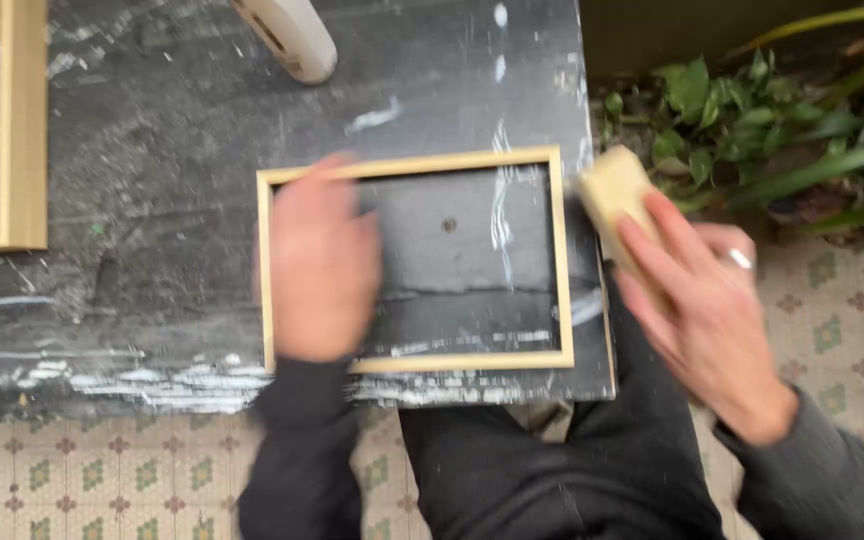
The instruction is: Sanding the edges and corners of a wooden picture frame using a handheld sanding block.
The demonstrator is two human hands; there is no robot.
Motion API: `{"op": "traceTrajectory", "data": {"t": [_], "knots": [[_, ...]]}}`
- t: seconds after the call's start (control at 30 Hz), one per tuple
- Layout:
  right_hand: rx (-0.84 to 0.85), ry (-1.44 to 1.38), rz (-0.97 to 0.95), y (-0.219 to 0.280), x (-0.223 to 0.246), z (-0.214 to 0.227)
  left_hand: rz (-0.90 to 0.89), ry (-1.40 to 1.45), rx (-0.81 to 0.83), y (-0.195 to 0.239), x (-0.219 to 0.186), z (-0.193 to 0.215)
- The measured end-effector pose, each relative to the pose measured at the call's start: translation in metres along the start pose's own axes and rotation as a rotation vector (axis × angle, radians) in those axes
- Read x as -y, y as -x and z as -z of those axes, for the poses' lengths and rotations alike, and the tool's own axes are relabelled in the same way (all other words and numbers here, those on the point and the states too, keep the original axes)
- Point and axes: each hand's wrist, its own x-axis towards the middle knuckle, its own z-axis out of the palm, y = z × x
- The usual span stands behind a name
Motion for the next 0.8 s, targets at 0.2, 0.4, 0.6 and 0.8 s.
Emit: {"op": "traceTrajectory", "data": {"t": [0.2,0.4,0.6,0.8], "knots": [[0.114,0.063,0.033,-0.017,0.023,-0.011,-0.13,-0.028,0.251,-0.015,-0.04,-0.146],[0.198,0.038,-0.017,0.044,0.046,-0.009,-0.132,-0.014,0.151,-0.006,-0.04,-0.155],[0.097,0.063,-0.027,0.014,0.059,-0.009,-0.139,-0.024,0.177,-0.008,-0.04,-0.143],[0.043,0.03,0.057,0.004,0.05,-0.017,-0.137,-0.008,0.156,-0.002,-0.037,-0.154]]}}
